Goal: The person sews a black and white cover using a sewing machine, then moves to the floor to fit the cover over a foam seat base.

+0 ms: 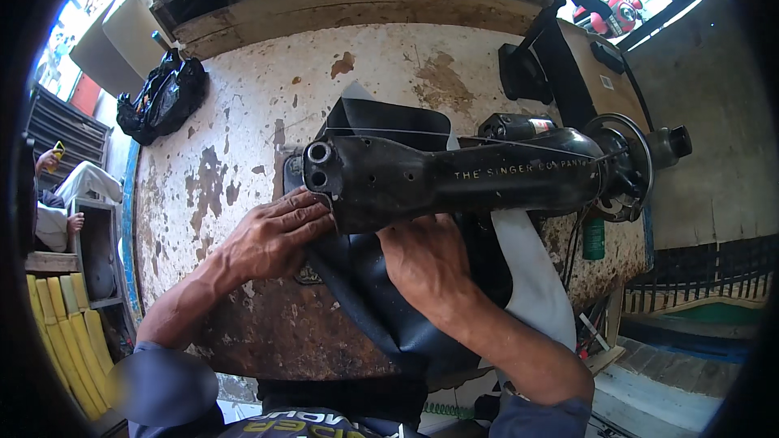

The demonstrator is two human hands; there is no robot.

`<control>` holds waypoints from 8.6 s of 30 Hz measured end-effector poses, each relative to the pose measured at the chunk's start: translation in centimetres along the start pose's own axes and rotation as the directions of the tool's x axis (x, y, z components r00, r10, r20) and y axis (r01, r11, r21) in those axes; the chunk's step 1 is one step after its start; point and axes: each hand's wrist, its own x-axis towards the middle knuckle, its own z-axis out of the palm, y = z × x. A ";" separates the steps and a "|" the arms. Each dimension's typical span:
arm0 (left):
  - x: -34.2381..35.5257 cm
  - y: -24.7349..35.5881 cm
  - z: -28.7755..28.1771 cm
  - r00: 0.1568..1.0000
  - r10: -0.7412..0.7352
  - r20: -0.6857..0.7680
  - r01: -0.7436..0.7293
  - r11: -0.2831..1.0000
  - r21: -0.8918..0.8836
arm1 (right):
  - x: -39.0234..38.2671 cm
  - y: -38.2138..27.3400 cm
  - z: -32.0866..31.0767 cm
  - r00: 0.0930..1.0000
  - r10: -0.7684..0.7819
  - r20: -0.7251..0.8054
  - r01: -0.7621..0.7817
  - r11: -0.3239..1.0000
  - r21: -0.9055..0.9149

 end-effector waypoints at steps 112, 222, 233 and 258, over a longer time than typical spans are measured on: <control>0.0 -0.7 -0.4 0.997 0.061 0.050 -0.058 0.997 -0.057 | 3.1 5.3 5.1 0.964 -0.148 -0.222 0.178 0.976 0.123; -0.4 -1.9 1.2 0.988 0.156 -0.020 -0.157 0.984 -0.083 | 0.8 2.5 2.7 0.966 -0.157 0.207 0.152 0.988 0.037; 0.4 1.5 1.5 0.962 0.226 -0.150 -0.224 0.974 0.034 | 0.3 -2.7 0.4 0.982 0.110 0.153 -0.130 0.984 0.124; -0.4 0.5 -0.5 0.991 0.133 0.033 -0.131 0.990 -0.052 | 0.4 0.7 3.4 0.997 -0.008 0.083 -0.005 0.987 0.158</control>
